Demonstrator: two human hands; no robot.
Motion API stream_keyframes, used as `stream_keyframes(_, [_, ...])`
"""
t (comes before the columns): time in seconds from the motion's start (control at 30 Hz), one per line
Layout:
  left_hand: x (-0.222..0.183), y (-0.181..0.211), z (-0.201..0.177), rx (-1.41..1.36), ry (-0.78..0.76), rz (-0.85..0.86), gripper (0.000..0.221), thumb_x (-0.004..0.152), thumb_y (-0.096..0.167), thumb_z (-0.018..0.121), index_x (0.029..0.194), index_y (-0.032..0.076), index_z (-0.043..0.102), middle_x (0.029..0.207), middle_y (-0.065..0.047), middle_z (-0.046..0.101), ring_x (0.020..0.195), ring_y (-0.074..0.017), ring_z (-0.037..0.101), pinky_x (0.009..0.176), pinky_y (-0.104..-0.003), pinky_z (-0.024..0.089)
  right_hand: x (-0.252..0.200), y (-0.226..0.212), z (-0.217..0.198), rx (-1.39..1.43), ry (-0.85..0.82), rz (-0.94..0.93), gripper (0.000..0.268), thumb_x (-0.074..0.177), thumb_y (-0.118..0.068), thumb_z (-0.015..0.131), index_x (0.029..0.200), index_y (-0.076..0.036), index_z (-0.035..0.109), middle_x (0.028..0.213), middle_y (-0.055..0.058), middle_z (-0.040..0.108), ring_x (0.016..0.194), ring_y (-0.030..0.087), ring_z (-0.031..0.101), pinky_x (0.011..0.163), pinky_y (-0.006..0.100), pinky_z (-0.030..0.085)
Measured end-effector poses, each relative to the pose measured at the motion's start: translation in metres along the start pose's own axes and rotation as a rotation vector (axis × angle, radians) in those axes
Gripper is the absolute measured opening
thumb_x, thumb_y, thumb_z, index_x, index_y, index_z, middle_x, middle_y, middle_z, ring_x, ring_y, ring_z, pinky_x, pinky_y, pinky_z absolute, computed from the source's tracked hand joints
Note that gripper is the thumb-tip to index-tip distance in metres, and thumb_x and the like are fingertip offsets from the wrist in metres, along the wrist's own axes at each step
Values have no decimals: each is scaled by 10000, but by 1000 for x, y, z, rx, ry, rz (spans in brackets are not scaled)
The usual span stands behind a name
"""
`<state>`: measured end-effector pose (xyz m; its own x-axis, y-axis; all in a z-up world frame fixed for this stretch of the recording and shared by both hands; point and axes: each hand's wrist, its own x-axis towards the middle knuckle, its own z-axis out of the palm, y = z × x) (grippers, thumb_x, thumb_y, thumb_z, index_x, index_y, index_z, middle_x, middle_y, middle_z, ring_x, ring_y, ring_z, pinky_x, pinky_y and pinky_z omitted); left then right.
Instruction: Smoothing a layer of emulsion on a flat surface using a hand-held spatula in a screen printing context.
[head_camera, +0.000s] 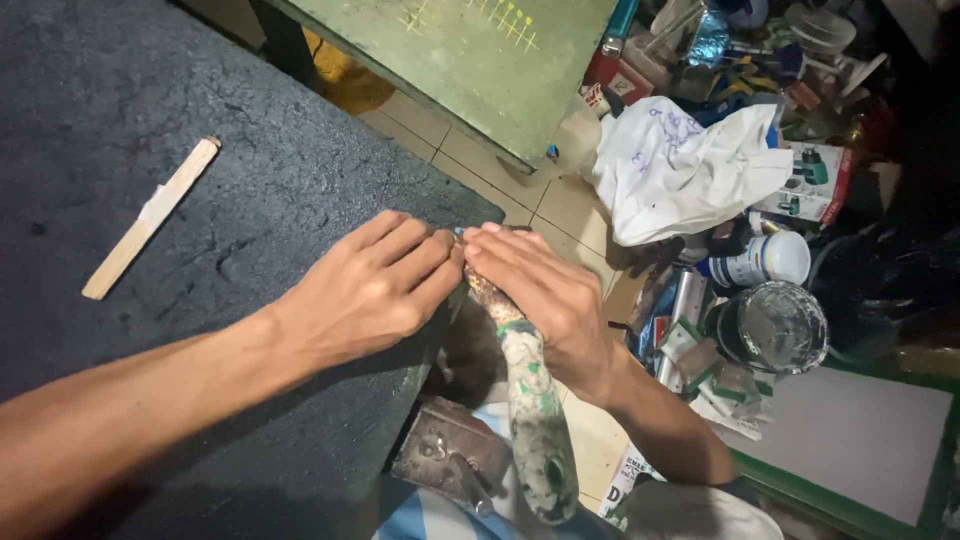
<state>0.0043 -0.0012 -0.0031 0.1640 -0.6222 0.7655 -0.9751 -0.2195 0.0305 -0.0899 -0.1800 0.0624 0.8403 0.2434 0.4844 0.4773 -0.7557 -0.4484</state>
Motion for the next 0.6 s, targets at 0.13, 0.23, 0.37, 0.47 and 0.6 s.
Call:
stream_keyframes(0.13, [3,3,-4,7,35,20,215,985,13,545,891,5,739,839,-146,686,771,-269,676,791,-364,574,-5,4,2,-14,10,-29,236,997,-119,670,1161,38,734,1210,233,737,1148,412,717,971,537,575])
stream_keyframes(0.23, [6,5,-9,1,28,22,215,984,3,557,886,7,748,826,-150,697,770,-276,686,783,-365,573,-9,1,1,-33,16,-76,222,966,-80,703,1137,56,742,1189,261,741,1125,434,723,958,538,582])
stream_keyframes(0.37, [7,4,-11,0,26,10,215,971,-7,551,874,13,742,815,-137,695,756,-254,681,781,-356,571,-4,-7,-2,-20,-2,-26,248,981,-134,683,1140,52,726,1214,248,733,1156,424,711,974,535,570])
stream_keyframes(0.47, [7,-1,-8,-6,8,-12,223,981,2,539,881,22,737,818,-126,689,755,-245,669,785,-354,566,1,0,-1,-12,-15,-6,269,997,-168,663,1153,43,724,1214,228,738,1161,405,714,986,519,569])
stream_keyframes(0.6, [8,-1,-11,-31,35,33,212,1000,7,551,896,22,734,809,-144,680,749,-263,660,759,-359,549,-9,2,0,-37,-16,-45,266,979,-101,668,1179,66,722,1168,281,739,1121,429,716,966,542,576])
